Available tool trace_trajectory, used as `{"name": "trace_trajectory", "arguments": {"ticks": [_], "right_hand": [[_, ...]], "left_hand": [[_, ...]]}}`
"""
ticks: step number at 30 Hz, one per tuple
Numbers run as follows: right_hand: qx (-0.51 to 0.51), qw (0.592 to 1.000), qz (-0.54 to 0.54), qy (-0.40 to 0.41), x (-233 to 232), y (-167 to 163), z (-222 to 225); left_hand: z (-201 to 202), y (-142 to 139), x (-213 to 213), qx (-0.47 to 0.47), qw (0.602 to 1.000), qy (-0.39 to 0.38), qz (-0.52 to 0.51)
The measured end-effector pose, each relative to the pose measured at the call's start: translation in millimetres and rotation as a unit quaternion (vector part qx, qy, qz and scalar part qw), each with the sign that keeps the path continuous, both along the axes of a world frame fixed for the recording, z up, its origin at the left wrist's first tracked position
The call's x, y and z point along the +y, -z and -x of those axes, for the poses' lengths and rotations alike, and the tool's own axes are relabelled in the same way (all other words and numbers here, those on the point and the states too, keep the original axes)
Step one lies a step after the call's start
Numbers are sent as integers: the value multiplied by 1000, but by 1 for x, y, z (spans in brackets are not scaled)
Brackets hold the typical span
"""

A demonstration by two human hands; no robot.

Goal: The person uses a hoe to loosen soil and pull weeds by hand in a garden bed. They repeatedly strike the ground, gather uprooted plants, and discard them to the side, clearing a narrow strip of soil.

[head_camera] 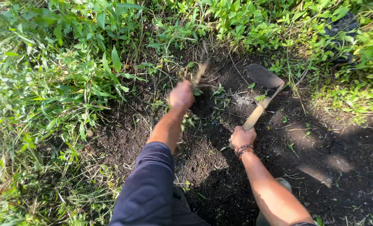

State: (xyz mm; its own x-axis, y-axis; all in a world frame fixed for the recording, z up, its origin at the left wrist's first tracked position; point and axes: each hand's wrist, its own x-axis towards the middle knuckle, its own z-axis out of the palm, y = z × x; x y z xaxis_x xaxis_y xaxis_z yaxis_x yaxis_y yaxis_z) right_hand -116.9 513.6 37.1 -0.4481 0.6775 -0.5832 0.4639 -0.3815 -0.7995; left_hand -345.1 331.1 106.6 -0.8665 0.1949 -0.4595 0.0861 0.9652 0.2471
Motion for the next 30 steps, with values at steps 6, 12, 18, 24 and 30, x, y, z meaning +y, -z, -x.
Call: {"name": "trace_trajectory", "arguments": {"ticks": [6,12,18,24,30], "right_hand": [[18,999,40,18,-4,-7,2],[57,998,-28,4,-14,-29,14],[150,987,58,-8,-36,-56,56],[53,985,132,-100,-16,-73,87],[-2,982,80,-170,-18,-59,41]], "left_hand": [[61,-30,-262,24,951,-143,274],[-110,-104,-475,109,916,-291,254],[-165,-121,-467,123,819,-327,455],[-84,-81,-226,7,995,53,81],[-39,-84,-47,-117,988,-90,-44]]}}
